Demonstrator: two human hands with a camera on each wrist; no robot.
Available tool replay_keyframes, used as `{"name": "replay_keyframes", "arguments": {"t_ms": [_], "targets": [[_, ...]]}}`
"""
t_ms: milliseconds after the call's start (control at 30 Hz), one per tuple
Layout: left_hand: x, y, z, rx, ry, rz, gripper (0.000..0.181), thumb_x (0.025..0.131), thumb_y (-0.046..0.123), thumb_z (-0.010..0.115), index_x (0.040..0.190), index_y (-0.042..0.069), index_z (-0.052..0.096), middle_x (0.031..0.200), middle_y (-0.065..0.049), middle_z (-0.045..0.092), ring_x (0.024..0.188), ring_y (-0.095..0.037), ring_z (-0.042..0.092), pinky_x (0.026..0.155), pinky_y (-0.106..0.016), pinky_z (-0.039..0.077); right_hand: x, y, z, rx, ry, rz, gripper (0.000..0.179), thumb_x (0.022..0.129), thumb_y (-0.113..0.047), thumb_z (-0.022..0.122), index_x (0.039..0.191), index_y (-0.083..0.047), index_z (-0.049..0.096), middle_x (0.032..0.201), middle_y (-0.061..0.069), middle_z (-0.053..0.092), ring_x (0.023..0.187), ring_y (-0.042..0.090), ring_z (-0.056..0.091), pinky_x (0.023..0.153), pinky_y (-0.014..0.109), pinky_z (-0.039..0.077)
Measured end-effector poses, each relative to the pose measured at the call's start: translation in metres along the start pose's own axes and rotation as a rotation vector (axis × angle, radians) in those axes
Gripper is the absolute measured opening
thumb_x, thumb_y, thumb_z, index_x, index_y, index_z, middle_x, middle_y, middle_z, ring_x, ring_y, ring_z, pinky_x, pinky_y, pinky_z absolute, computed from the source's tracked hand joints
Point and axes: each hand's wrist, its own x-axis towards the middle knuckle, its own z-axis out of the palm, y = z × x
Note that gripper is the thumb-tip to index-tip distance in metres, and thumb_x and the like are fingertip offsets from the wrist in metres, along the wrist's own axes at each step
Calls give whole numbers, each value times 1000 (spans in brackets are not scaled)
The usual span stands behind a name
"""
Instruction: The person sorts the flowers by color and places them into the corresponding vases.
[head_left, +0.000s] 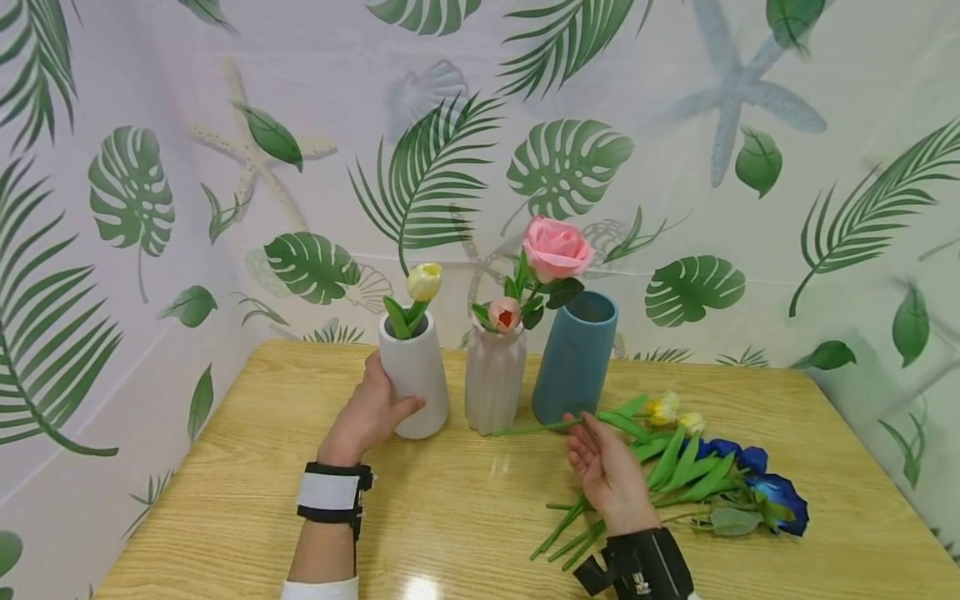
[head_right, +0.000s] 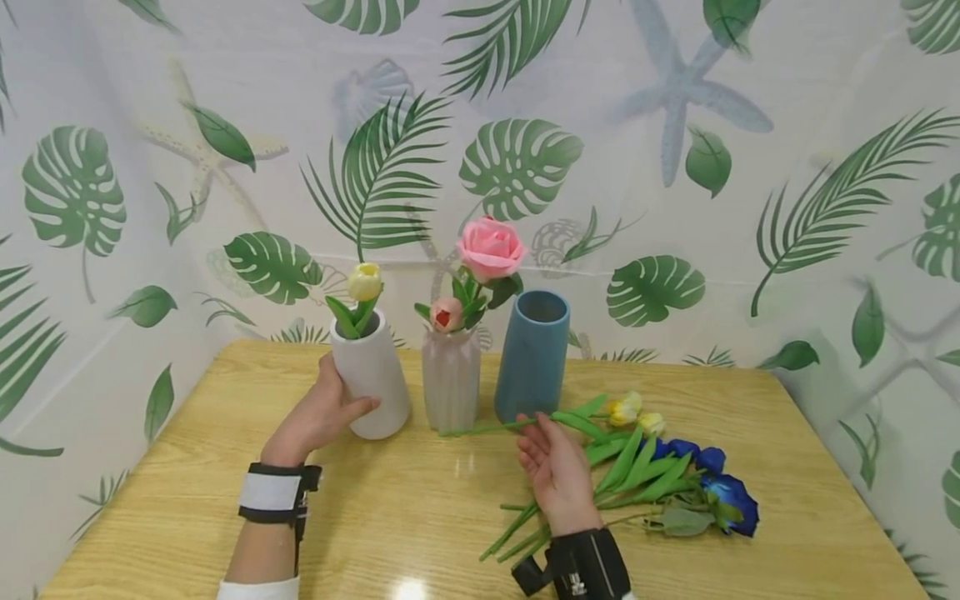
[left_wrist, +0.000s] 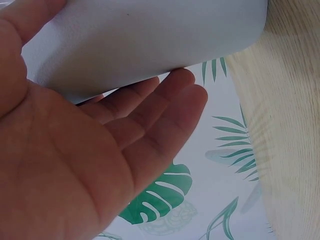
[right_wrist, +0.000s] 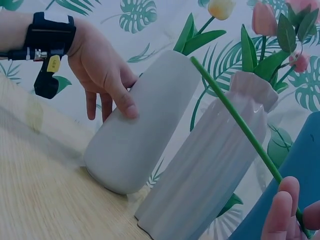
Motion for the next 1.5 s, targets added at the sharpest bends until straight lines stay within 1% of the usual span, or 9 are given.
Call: {"name": "replay_keyframes", "arguments": {"t_ms": [133, 200, 400, 600, 933, 1100, 1267, 1367, 1500], "targets": [[0, 0, -1, -1, 5, 3, 94, 92, 19, 71, 154, 3, 2, 149, -30, 37, 135, -44, 43, 109, -58, 34, -1, -1, 3, 52, -50, 7, 19, 108, -21, 42, 108, -15, 60, 85, -3, 71, 64, 3, 65, 60, 15, 52], [0, 0, -1, 1, 5, 0, 94, 92, 19, 71, 154, 3, 3, 149, -30, 38, 135, -44, 43, 109, -58, 35, -3, -1, 6, 70, -64, 18, 21, 108, -22, 42, 106, -15, 62, 87, -3, 71, 65, 3, 65, 60, 15, 52], [0, 0, -1, 10, 5, 3, 93, 92, 19, 71, 154, 3, 3, 149, -30, 38, 135, -44, 43, 109, -58, 35, -6, -2, 9, 82, -59, 46, 17, 107, -21, 43, 113, -16, 58, 92, -3, 70, 64, 3, 64, 60, 14, 51], [-1, 0, -1, 10, 2, 6, 94, 92, 19, 71, 154, 3, 3, 148, -30, 38, 135, -44, 43, 109, -58, 35, -10, -1, 14, 56, -73, 41, 12, 108, -19, 42, 119, -16, 44, 93, -5, 71, 63, 1, 62, 60, 12, 49], [-2, 1, -2, 16, 3, 0, 94, 92, 20, 71, 154, 3, 3, 148, -30, 37, 135, -44, 43, 109, -59, 35, -21, 13, 32, -73, -123, -74, 18, 105, -10, 44, 118, -13, 32, 98, -7, 70, 61, -2, 60, 59, 11, 49], [-2, 0, -4, 11, 6, 16, 92, 93, 19, 70, 154, 2, 2, 148, -31, 37, 135, -45, 43, 109, -59, 34, -30, 27, 48, -92, -61, -266, 23, 104, -9, 51, 120, -9, 35, 108, -3, 70, 59, 2, 61, 59, 16, 50], [-2, 1, -4, 11, 9, 22, 92, 94, 19, 69, 154, 2, 2, 148, -30, 37, 135, -45, 43, 109, -59, 35, -34, 42, 64, -171, 17, -555, 23, 101, -8, 57, 119, -6, 43, 107, 1, 72, 56, 8, 61, 57, 23, 52], [-2, 0, -3, 10, 8, 12, 93, 93, 19, 70, 154, 3, 2, 148, -30, 37, 135, -44, 43, 109, -59, 35, -33, 53, 68, -229, -25, -801, 22, 99, -5, 59, 117, 1, 48, 107, 6, 72, 54, 10, 60, 55, 26, 53], [-2, 0, -1, 10, 3, 9, 93, 93, 19, 70, 154, 3, 2, 148, -30, 37, 135, -44, 43, 109, -58, 35, -20, 70, 59, -291, -167, -1117, 23, 99, 4, 54, 120, 14, 50, 113, 17, 70, 56, 12, 61, 55, 27, 52]]}}
